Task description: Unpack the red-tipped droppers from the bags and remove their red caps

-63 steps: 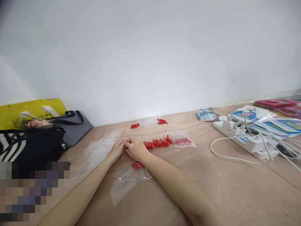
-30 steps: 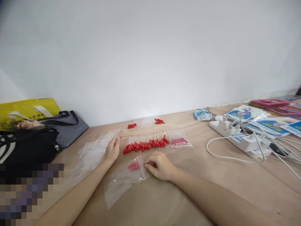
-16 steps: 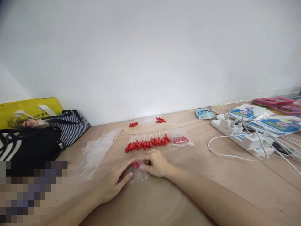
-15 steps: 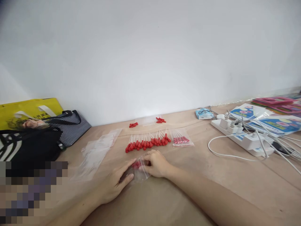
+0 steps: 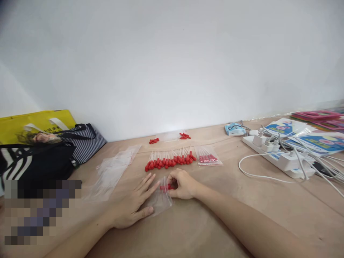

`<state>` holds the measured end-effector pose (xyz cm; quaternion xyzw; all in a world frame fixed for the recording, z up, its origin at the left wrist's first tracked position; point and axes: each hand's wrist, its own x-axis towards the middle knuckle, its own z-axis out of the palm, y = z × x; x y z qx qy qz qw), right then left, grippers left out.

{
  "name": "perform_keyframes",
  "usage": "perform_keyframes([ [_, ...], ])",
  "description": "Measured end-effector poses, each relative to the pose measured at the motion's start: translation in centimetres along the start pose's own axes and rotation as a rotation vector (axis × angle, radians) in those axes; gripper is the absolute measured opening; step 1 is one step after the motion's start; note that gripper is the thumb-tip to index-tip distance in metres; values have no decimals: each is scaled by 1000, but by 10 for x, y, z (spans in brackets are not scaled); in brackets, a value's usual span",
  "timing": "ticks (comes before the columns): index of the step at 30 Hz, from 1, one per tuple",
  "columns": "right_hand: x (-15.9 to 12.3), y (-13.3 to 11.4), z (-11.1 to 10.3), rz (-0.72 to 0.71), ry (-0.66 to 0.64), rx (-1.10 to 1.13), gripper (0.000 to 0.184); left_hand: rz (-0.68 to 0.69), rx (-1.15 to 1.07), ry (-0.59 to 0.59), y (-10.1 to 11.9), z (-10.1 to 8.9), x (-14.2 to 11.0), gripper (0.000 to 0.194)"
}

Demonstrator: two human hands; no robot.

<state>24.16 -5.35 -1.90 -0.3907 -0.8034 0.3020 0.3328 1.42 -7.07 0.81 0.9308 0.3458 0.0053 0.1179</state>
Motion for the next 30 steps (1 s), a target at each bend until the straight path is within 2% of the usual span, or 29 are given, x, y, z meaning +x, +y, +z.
perform_keyframes([
  [4, -7, 10, -15, 124, -96, 231, 18, 28, 43, -79, -2, -4, -3, 65],
  [8, -5, 20, -24, 144, -138, 417, 27, 10, 51, -127, -1, -6, -3, 65],
  [16, -7, 32, -44, 139, -173, 353, 24, -4, 39, -150, 0, -9, -3, 65],
  [22, -11, 25, -41, 85, -212, 216, 47, 3, 29, -145, -1, -8, -4, 65],
  [26, -11, 22, -37, 89, -237, 177, 33, -5, 23, -141, 0, -8, -3, 64],
  [30, -11, 28, -49, 146, -218, 251, 25, -23, -15, -135, -1, -10, -4, 65],
])
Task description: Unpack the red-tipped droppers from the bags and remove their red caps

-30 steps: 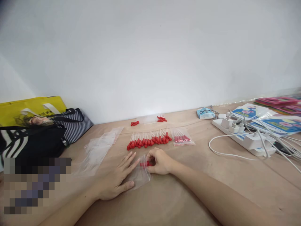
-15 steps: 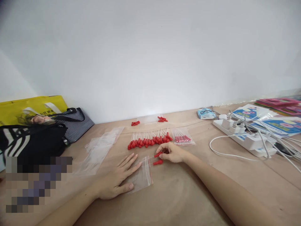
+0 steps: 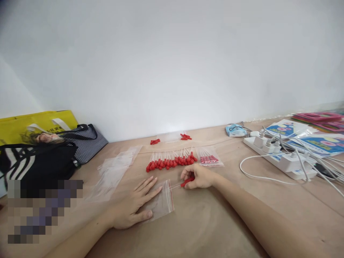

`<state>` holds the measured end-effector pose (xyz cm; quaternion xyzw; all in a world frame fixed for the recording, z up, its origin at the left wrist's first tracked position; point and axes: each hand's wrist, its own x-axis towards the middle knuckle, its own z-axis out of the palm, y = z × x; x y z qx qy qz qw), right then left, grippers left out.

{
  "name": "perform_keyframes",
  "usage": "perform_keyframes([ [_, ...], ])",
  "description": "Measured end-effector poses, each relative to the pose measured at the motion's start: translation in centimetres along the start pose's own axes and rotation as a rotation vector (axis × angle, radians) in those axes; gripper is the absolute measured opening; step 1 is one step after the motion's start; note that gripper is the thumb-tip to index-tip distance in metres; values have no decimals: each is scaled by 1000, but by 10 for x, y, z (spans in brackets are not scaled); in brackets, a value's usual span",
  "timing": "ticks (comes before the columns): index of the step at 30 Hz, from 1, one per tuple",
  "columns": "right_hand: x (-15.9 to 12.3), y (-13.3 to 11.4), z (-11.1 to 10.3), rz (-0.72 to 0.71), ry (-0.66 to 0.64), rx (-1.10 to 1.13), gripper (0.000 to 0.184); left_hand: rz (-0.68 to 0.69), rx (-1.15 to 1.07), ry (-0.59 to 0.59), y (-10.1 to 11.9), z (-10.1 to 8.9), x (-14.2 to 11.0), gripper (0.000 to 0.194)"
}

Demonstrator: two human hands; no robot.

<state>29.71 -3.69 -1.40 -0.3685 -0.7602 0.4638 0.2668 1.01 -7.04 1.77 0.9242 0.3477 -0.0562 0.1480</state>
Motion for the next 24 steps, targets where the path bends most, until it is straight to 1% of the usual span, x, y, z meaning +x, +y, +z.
perform_keyframes([
  [2, -3, 3, -13, 35, 44, 64, 24, -5, -49, 14, -2, 0, -2, 67],
  [4, -6, 8, -26, 52, 134, 121, 26, -21, -123, 50, -5, 2, -3, 67],
  [6, -8, 13, -38, 40, 287, 186, 29, -82, -219, 153, -7, 4, -2, 61],
  [9, -3, 19, -48, -3, 610, 240, 31, -219, -325, 379, -10, 9, 4, 47],
  [10, 1, 20, -48, -22, 722, 214, 30, -250, -335, 433, -10, 10, 6, 42],
  [12, 10, 20, -44, -56, 918, 73, 27, -281, -327, 479, -10, 10, 11, 32],
  [13, 15, 20, -40, -67, 982, -30, 25, -294, -322, 476, -9, 10, 13, 29],
  [14, 20, 19, -36, -77, 1015, -140, 21, -315, -318, 462, -8, 8, 14, 27],
  [16, 30, 17, -27, -114, 959, -325, 15, -373, -307, 405, -5, 5, 14, 24],
  [19, 40, 16, -15, -135, 848, -482, 13, -420, -270, 350, 0, 2, 13, 22],
  [22, 45, 17, -10, -113, 789, -549, 18, -403, -281, 381, -4, 0, 10, 24],
  [24, 45, 17, -8, -108, 752, -568, 24, -420, -339, 459, -16, -4, 6, 26],
])
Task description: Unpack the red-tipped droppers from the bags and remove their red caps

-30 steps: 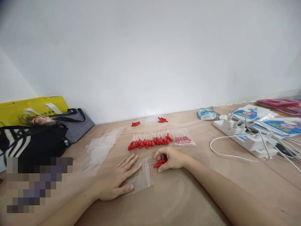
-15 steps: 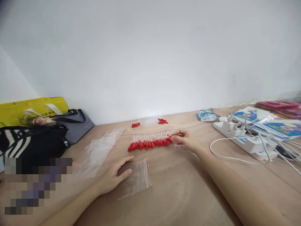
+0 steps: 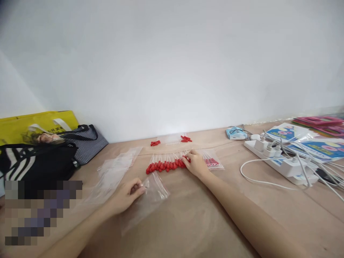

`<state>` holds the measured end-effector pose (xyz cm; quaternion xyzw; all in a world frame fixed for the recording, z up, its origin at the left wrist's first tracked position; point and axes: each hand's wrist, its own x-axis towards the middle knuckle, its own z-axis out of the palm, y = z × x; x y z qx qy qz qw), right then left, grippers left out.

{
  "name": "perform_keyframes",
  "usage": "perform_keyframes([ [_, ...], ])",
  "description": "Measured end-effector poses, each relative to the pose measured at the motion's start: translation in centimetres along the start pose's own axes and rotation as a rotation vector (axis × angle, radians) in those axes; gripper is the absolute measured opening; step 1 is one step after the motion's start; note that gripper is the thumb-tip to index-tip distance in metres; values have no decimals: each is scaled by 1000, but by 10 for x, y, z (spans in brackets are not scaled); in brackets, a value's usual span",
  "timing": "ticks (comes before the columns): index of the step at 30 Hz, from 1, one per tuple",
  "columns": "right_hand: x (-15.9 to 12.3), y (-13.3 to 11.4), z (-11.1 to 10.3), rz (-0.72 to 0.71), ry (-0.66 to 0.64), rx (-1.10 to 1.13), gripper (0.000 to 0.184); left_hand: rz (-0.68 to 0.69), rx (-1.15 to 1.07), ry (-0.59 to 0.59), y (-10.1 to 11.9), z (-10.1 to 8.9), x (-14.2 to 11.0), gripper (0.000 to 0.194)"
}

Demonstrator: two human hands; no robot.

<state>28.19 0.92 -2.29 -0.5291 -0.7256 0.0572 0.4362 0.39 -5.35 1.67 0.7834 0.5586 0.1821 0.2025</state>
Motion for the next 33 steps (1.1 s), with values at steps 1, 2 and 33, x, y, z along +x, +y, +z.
perform_keyframes([
  [1, 0, 0, 0, -4, -7, -5, 29, -22, -36, 59, -8, -6, 3, 26],
  [2, 0, 1, -1, -3, -2, -11, 35, -51, -65, 134, -16, -14, 6, 26],
  [33, -6, 80, -80, 729, 26, 76, 30, -251, 470, 128, -87, -33, 15, 57],
])
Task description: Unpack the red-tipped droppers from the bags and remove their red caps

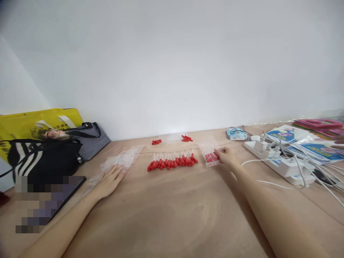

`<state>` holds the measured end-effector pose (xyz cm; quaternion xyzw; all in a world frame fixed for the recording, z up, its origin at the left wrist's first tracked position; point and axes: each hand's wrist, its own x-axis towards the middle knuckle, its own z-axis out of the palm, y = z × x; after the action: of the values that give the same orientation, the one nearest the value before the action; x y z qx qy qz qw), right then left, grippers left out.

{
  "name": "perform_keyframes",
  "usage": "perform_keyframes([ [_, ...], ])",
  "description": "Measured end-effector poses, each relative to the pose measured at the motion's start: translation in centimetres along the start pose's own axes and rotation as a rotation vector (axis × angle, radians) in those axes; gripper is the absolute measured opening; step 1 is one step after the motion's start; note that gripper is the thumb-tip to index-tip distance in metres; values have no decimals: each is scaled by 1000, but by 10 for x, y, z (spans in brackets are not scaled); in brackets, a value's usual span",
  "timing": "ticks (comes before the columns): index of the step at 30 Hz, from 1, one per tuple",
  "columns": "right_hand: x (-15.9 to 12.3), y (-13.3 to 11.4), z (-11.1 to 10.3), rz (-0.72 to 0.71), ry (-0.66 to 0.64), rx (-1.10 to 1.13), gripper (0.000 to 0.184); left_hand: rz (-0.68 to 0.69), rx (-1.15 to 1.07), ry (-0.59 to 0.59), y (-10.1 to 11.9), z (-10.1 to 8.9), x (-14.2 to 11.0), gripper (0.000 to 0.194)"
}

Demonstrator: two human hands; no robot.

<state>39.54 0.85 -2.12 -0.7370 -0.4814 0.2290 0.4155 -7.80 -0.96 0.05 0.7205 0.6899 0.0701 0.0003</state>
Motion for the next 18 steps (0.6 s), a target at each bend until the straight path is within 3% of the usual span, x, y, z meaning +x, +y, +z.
perform_keyframes([
  [3, -11, -14, -4, -99, -94, 325, 31, 58, -48, 231, 12, -6, -2, 54],
  [5, -25, -28, 3, -157, -295, 563, 35, 157, -132, 372, 28, -10, -8, 50],
  [7, -45, -44, 21, -172, -543, 636, 35, 277, -254, 421, 49, -13, -18, 45],
  [11, -86, -72, 76, -240, -969, 549, 36, 541, -360, 269, 89, -13, -44, 39],
  [13, -100, -83, 100, -263, -1089, 529, 37, 660, -333, 140, 101, -10, -55, 37],
  [15, -108, -88, 117, -325, -1102, 549, 40, 745, -306, 58, 108, -6, -61, 41],
  [18, -111, -84, 120, -430, -881, 537, 40, 734, -318, -7, 109, -1, -64, 50],
])
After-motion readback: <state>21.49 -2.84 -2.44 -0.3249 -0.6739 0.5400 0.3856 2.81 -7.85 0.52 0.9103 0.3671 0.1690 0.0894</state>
